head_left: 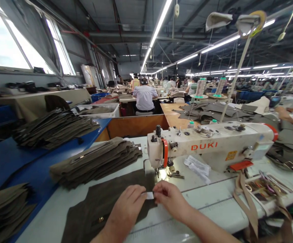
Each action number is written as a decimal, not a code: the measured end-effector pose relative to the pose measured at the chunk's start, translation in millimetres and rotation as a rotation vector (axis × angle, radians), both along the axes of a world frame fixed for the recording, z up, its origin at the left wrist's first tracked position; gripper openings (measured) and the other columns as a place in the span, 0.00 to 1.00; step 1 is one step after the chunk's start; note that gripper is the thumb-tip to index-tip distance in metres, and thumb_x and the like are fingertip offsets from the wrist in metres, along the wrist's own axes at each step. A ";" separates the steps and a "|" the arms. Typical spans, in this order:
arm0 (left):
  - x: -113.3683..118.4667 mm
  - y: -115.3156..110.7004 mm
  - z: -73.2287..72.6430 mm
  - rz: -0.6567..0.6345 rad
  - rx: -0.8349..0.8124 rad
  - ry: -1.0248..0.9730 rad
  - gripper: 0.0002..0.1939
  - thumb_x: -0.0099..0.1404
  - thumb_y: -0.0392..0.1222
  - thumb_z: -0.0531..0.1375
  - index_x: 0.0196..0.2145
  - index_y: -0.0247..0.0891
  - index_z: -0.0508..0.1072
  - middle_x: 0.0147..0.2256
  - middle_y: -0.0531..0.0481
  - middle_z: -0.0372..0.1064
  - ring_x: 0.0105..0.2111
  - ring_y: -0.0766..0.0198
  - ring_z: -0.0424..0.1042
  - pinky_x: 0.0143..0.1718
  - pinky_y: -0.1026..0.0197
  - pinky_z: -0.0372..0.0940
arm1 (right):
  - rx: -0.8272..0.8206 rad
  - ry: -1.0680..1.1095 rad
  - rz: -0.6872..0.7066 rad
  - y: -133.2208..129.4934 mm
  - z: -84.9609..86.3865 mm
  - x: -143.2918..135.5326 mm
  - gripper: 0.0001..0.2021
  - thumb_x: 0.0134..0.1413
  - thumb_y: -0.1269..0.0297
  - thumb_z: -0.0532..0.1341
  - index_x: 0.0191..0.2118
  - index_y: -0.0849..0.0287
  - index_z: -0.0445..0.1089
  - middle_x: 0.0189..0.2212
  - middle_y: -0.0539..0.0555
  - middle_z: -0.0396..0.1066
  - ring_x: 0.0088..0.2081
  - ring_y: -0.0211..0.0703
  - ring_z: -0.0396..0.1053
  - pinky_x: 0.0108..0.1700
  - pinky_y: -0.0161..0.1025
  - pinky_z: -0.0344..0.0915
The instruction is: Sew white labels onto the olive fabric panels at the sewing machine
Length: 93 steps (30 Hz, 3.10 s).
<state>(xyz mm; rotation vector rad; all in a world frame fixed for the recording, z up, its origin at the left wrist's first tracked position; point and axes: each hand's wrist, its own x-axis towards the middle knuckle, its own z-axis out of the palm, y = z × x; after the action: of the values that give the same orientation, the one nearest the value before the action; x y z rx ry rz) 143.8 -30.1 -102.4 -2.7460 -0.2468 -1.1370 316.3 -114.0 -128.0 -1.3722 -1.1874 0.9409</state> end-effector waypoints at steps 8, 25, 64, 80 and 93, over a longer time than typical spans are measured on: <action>11.5 20.2 -10.5 0.050 -0.168 0.102 0.13 0.68 0.29 0.51 0.34 0.36 0.73 0.35 0.48 0.72 0.37 0.60 0.71 0.42 0.55 0.69 | 0.123 -0.849 0.329 -48.0 16.4 4.9 0.24 0.60 0.66 0.57 0.62 0.61 0.61 0.64 0.60 0.56 0.65 0.50 0.50 0.66 0.49 0.48; 30.7 17.0 -9.0 -0.016 -0.195 0.471 0.07 0.64 0.26 0.58 0.33 0.36 0.71 0.34 0.51 0.70 0.37 0.60 0.70 0.43 0.56 0.67 | 0.059 -0.882 0.394 -53.7 18.8 4.0 0.26 0.65 0.59 0.54 0.66 0.60 0.54 0.66 0.58 0.51 0.67 0.49 0.46 0.67 0.49 0.43; 17.3 -0.3 -32.4 0.064 -0.155 0.296 0.19 0.68 0.34 0.51 0.55 0.35 0.67 0.50 0.42 0.72 0.52 0.58 0.70 0.52 0.52 0.67 | 0.194 -1.281 0.217 1.2 22.9 33.0 0.07 0.63 0.68 0.57 0.42 0.59 0.71 0.36 0.55 0.69 0.43 0.49 0.63 0.47 0.44 0.61; 43.7 20.3 -35.9 0.050 -0.209 0.351 0.18 0.70 0.37 0.50 0.55 0.36 0.67 0.52 0.42 0.71 0.53 0.57 0.70 0.54 0.50 0.65 | 0.142 -1.269 0.106 11.9 17.6 47.5 0.09 0.64 0.71 0.54 0.39 0.61 0.72 0.35 0.55 0.71 0.38 0.44 0.65 0.44 0.40 0.59; 47.7 27.3 -38.4 0.037 -0.245 0.379 0.18 0.71 0.39 0.50 0.56 0.37 0.66 0.54 0.43 0.70 0.54 0.56 0.68 0.55 0.50 0.64 | 0.155 -1.260 0.053 14.5 12.2 48.9 0.10 0.64 0.72 0.54 0.38 0.61 0.73 0.33 0.55 0.72 0.37 0.45 0.66 0.42 0.40 0.58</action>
<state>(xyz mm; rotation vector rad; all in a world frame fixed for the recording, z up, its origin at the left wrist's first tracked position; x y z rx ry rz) 191.4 -2.8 -140.8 -3.0824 -0.4066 -0.5905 365.3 -99.6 -115.8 -1.8343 -2.1392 -0.1256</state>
